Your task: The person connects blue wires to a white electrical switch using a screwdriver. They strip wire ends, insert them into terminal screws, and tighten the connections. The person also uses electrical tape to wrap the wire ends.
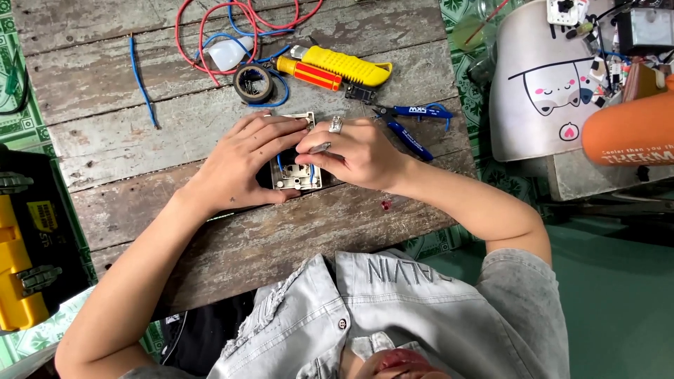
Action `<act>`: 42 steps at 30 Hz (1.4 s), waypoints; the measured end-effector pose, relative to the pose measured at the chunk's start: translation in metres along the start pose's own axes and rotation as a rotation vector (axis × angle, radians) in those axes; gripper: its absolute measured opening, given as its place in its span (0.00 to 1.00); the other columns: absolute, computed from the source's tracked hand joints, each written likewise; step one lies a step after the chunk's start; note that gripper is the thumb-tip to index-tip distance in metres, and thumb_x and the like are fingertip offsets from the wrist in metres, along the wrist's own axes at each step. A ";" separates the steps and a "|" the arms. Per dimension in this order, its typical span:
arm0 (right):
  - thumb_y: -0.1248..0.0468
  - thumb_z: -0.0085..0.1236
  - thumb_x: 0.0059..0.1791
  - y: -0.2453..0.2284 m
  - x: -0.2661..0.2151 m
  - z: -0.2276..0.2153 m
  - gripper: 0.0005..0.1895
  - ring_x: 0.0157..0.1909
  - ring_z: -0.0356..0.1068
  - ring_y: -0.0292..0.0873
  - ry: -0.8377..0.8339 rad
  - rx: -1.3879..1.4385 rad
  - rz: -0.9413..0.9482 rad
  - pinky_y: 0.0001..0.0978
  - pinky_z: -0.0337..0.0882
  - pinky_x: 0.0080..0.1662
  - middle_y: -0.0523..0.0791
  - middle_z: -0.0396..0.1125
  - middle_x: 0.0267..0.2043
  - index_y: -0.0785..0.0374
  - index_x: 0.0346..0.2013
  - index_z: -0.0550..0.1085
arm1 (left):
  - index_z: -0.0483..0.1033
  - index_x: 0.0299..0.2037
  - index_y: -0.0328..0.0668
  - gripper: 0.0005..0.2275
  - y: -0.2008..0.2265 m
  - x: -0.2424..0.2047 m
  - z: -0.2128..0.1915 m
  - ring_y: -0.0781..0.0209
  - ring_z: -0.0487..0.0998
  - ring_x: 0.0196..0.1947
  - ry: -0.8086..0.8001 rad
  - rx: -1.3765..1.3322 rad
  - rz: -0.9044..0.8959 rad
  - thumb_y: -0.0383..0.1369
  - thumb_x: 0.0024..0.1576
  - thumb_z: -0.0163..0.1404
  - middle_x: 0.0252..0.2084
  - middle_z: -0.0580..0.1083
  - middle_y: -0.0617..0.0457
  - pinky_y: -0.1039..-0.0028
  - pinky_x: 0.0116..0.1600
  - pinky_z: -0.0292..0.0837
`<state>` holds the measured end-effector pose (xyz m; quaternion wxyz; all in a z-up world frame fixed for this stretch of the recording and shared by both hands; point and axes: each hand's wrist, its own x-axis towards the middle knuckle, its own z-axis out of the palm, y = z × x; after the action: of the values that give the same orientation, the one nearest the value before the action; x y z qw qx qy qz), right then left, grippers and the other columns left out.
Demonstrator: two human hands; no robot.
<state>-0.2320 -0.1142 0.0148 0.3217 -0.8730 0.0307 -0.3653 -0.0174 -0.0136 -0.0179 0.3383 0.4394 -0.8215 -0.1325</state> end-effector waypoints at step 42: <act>0.66 0.64 0.53 0.009 -0.008 0.009 0.02 0.19 0.69 0.39 0.006 0.010 0.060 0.25 0.69 0.28 0.42 0.74 0.28 0.56 0.39 0.77 | 0.72 0.64 0.40 0.33 0.000 -0.001 -0.002 0.49 0.73 0.63 -0.020 0.018 -0.023 0.49 0.51 0.62 0.64 0.73 0.50 0.51 0.70 0.60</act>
<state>-0.2309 -0.1140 0.0001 0.3367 -0.8691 0.0559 -0.3581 -0.0162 -0.0130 -0.0170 0.3247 0.4505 -0.8208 -0.1335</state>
